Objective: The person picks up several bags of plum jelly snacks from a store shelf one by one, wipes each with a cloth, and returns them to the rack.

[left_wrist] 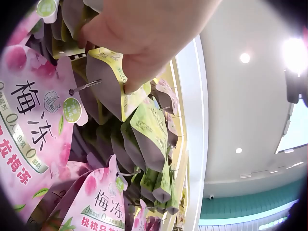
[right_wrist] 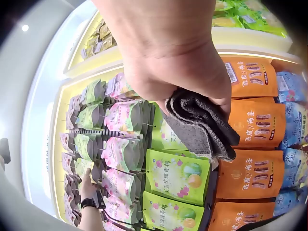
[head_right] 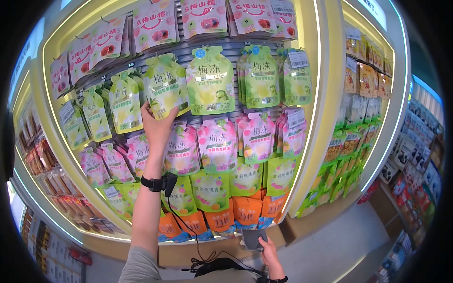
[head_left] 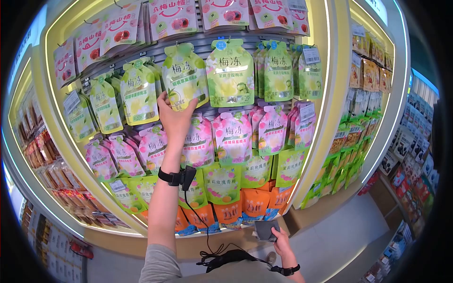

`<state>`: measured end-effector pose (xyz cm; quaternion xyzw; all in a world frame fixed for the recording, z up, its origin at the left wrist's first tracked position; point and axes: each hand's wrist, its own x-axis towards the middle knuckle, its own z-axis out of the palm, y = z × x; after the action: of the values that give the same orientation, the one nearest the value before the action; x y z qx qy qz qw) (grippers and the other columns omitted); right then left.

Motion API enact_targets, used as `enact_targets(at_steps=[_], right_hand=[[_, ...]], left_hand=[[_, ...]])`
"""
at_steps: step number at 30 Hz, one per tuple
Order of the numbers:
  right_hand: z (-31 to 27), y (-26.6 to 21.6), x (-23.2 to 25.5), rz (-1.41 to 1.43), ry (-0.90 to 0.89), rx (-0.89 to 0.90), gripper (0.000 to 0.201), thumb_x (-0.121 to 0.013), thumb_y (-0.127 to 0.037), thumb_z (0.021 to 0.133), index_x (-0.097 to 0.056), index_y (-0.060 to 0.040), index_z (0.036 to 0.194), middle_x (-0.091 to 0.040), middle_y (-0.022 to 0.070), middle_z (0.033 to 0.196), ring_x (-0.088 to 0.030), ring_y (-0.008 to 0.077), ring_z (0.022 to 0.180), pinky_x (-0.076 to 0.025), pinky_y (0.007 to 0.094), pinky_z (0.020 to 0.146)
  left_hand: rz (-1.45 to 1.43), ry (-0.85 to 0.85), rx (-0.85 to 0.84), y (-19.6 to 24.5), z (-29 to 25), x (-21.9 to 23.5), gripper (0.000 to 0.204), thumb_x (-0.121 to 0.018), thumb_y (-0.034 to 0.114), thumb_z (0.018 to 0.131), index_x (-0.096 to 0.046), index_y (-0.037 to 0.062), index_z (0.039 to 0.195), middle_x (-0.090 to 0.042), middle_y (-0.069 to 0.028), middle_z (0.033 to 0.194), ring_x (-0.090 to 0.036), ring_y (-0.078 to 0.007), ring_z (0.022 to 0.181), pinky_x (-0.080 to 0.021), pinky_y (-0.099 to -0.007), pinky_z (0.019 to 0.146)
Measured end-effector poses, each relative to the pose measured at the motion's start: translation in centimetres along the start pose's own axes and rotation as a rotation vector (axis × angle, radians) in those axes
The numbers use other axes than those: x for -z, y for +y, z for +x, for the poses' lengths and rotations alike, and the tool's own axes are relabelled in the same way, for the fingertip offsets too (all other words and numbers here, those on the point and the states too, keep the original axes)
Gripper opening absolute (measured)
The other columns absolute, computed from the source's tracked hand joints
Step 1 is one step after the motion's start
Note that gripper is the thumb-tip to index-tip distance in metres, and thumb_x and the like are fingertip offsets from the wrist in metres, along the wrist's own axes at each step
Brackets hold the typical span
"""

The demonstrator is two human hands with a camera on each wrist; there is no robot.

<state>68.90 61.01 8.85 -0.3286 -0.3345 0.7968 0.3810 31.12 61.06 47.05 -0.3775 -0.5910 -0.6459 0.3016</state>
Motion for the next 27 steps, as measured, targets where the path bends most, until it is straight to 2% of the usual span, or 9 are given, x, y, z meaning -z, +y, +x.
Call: enact_targets(at_steps=[1,2,4,7,10,13,16,23,27], right_hand=[[0.0,0.1,0.1,0.004,0.006,0.006,0.030,-0.056,-0.012,0.096,-0.056,0.0021,0.122,-0.066,0.0085,0.111,-0.064,0.0173,0.098,-0.049,0.0311,0.090],[0.0,0.0,0.0,0.004,0.007,0.010,0.030,-0.056,-0.012,0.096,-0.056,0.0021,0.122,-0.066,0.0085,0.111,-0.064,0.0173,0.098,-0.049,0.0311,0.090],[-0.5,-0.1,0.1,0.001,0.011,0.000,0.030,-0.057,-0.013,0.095,-0.056,0.0021,0.122,-0.066,0.0080,0.111,-0.064,0.0169,0.098,-0.049,0.0310,0.088],[-1.1,-0.4,-0.1,-0.004,0.008,-0.002,0.030,-0.058,-0.014,0.095,-0.057,0.0015,0.121,-0.066,0.0077,0.110,-0.063,0.0163,0.098,-0.049,0.0303,0.087],[-1.6,-0.4,0.0,-0.030,-0.011,0.006,0.032,-0.053,-0.011,0.097,-0.055,0.0026,0.126,-0.065,0.0093,0.116,-0.063,0.0176,0.103,-0.048,0.0305,0.092],[-1.5,0.1,0.4,-0.035,0.017,-0.017,0.032,-0.053,-0.012,0.097,-0.056,0.0022,0.125,-0.065,0.0093,0.116,-0.063,0.0178,0.103,-0.048,0.0308,0.092],[-2.3,-0.5,-0.5,-0.049,0.011,-0.028,0.029,-0.058,-0.014,0.095,-0.057,0.0003,0.121,-0.065,0.0070,0.109,-0.063,0.0160,0.098,-0.048,0.0304,0.088],[-2.8,-1.2,-1.3,-0.056,0.005,-0.015,0.032,-0.056,-0.013,0.095,-0.055,0.0002,0.124,-0.064,0.0063,0.114,-0.061,0.0155,0.104,-0.046,0.0308,0.094],[-4.5,-6.7,-6.1,-0.088,-0.063,0.395,0.040,-0.053,-0.013,0.096,-0.048,0.0019,0.133,-0.056,0.0109,0.129,-0.054,0.0189,0.119,-0.039,0.0342,0.104]], left_hand=[[-0.115,-0.041,0.102,0.6,-0.1,0.2,0.074,-0.083,0.025,0.072,-0.044,-0.0088,0.125,-0.062,-0.0187,0.113,-0.063,-0.0233,0.096,-0.049,-0.0322,0.086],[-0.119,-0.041,0.101,0.3,0.2,0.2,0.074,-0.083,0.025,0.072,-0.044,-0.0088,0.125,-0.062,-0.0187,0.113,-0.063,-0.0233,0.096,-0.049,-0.0322,0.086],[-0.273,-0.180,0.156,-0.7,0.7,0.4,0.057,-0.081,0.019,0.073,-0.052,-0.0067,0.114,-0.067,-0.0113,0.099,-0.064,-0.0145,0.083,-0.050,-0.0266,0.074],[-0.410,-0.226,0.270,1.5,0.5,1.5,0.047,-0.079,0.016,0.075,-0.056,-0.0053,0.110,-0.067,-0.0099,0.098,-0.064,-0.0141,0.083,-0.050,-0.0272,0.072],[-0.585,-0.265,0.342,1.4,0.5,2.0,0.042,-0.076,0.013,0.079,-0.056,-0.0039,0.112,-0.067,-0.0092,0.100,-0.063,-0.0130,0.083,-0.050,-0.0268,0.071],[-0.633,-0.285,0.370,3.9,0.3,3.4,0.039,-0.073,0.012,0.082,-0.056,-0.0034,0.113,-0.066,-0.0085,0.102,-0.063,-0.0131,0.085,-0.051,-0.0271,0.075],[-0.719,-0.324,0.336,5.5,0.2,4.6,0.038,-0.072,0.011,0.084,-0.056,-0.0032,0.115,-0.066,-0.0086,0.105,-0.063,-0.0132,0.088,-0.051,-0.0280,0.078],[-0.701,-0.354,0.397,6.7,-3.4,7.7,0.036,-0.071,0.007,0.084,-0.056,-0.0027,0.116,-0.066,-0.0085,0.106,-0.063,-0.0131,0.092,-0.050,-0.0284,0.081],[-0.632,-0.508,0.417,5.5,-12.5,10.4,0.037,-0.070,0.006,0.084,-0.055,-0.0023,0.117,-0.066,-0.0090,0.108,-0.063,-0.0127,0.094,-0.051,-0.0276,0.081]])
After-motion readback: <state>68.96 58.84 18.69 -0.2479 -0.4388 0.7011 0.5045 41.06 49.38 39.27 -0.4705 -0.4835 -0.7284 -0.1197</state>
